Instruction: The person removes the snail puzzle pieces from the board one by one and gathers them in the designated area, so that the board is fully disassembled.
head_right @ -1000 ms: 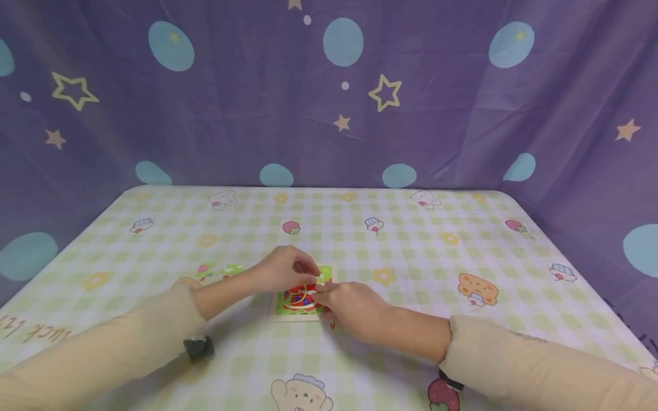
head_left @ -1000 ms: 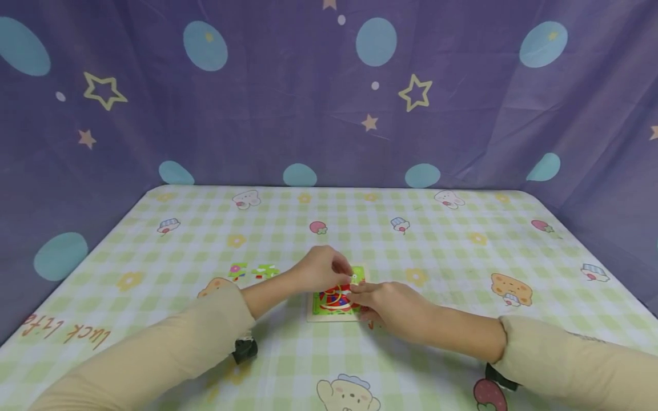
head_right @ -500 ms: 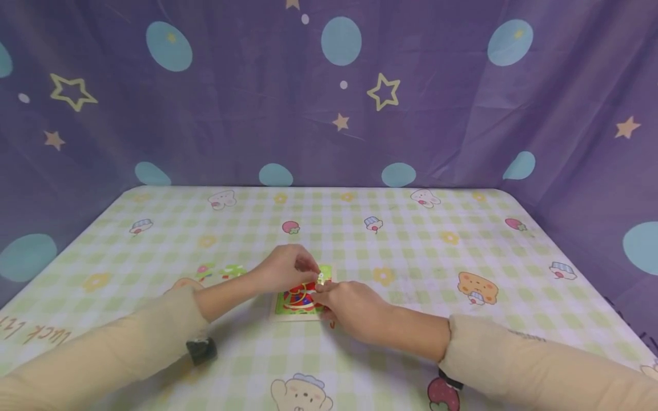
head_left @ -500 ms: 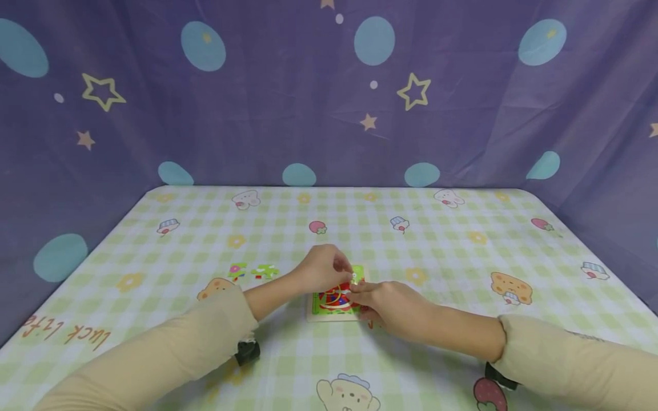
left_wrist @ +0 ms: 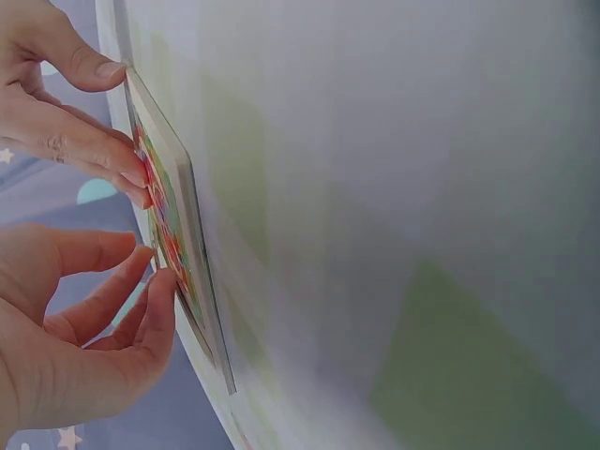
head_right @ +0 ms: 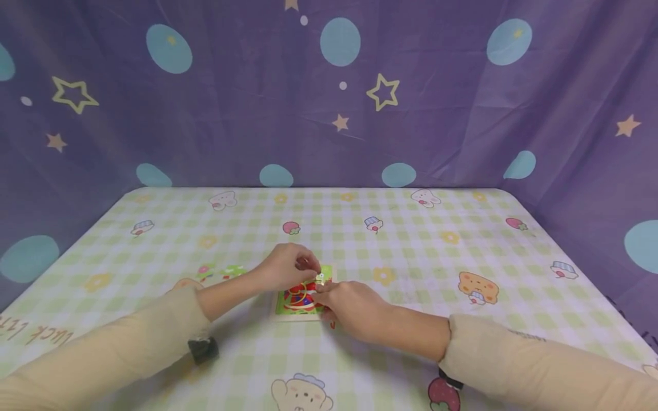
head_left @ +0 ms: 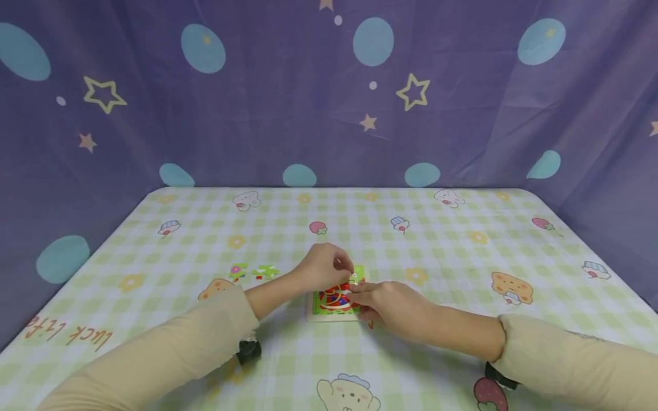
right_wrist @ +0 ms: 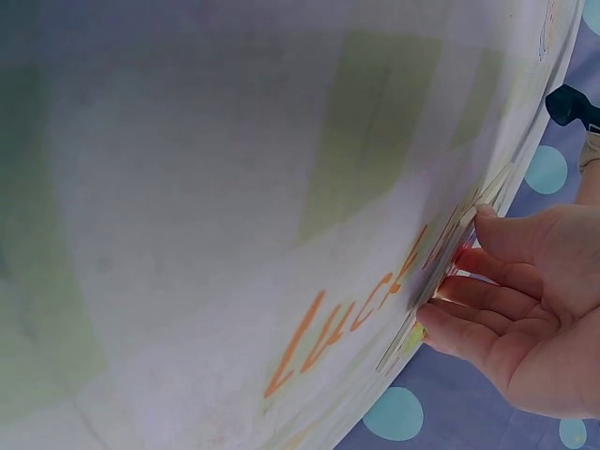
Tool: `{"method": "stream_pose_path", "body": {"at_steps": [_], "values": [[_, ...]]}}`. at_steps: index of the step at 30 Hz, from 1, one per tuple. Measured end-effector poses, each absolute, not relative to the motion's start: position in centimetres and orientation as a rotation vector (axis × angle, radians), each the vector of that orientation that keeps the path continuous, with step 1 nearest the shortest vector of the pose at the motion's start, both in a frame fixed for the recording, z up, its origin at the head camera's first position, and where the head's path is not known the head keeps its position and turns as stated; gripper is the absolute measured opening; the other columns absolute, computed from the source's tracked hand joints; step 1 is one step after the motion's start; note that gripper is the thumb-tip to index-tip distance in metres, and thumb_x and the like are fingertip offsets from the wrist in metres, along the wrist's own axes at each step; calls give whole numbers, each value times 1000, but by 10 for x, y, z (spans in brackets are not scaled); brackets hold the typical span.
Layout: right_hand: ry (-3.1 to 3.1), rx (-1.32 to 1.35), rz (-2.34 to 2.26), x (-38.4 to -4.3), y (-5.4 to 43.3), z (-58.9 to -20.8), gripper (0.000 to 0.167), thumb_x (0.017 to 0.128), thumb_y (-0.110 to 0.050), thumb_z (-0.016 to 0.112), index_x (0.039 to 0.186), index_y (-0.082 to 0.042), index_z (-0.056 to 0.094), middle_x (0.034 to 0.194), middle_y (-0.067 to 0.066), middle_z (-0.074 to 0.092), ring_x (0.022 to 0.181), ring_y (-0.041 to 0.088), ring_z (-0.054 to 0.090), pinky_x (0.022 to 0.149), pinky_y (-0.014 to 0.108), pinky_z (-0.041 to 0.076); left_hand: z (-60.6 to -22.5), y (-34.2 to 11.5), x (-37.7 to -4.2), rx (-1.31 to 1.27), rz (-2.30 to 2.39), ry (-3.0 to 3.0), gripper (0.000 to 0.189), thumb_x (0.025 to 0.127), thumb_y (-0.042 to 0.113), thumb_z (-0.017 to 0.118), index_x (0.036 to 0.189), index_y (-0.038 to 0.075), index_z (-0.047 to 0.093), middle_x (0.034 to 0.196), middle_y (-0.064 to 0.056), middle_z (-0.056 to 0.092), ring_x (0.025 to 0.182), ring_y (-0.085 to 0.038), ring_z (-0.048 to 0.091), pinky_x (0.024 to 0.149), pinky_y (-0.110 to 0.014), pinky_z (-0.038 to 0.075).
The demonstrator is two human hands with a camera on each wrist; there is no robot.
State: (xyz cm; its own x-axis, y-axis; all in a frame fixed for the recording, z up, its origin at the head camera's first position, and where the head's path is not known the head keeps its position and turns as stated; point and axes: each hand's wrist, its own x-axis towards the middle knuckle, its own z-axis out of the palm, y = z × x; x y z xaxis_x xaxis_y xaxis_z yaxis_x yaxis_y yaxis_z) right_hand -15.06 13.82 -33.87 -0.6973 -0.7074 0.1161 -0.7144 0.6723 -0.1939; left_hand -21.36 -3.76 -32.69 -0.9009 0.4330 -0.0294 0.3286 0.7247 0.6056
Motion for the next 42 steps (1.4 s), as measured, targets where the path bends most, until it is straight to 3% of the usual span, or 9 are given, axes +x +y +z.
{"method": "stream_pose_path", "body": {"at_steps": [9, 17, 33, 42], "values": [[-2851, 1215, 353, -151, 138, -339, 38, 85, -16, 71, 121, -4, 66, 128, 13, 64, 119, 25, 62, 88, 36, 56, -326, -36, -214, 641, 986, 2743, 16, 82, 3, 65, 96, 7, 72, 88, -4, 72, 77, -11, 61, 71, -21, 50], [-2844, 1223, 355, -151, 139, -339, 37, 85, -15, 71, 120, -4, 67, 128, 13, 64, 119, 25, 63, 87, 35, 56, -328, -35, -218, 620, 1066, 2721, 21, 82, 2, 65, 102, 3, 72, 92, -7, 71, 81, -13, 62, 76, -25, 54], [-2860, 1238, 352, -152, 139, -339, 38, 85, -15, 70, 122, -4, 66, 130, 14, 62, 120, 24, 62, 88, 35, 56, -329, -32, -225, 424, 1146, 2681, 7, 83, 13, 72, 88, 13, 77, 88, -1, 75, 80, -10, 64, 73, -23, 52], [-2868, 1225, 356, -152, 139, -338, 38, 85, -15, 71, 122, -5, 66, 130, 13, 62, 119, 24, 62, 88, 35, 56, -326, -30, -222, 371, 1194, 2671, 6, 82, 14, 75, 87, 12, 78, 88, -2, 76, 81, -10, 67, 81, -26, 54]]}}
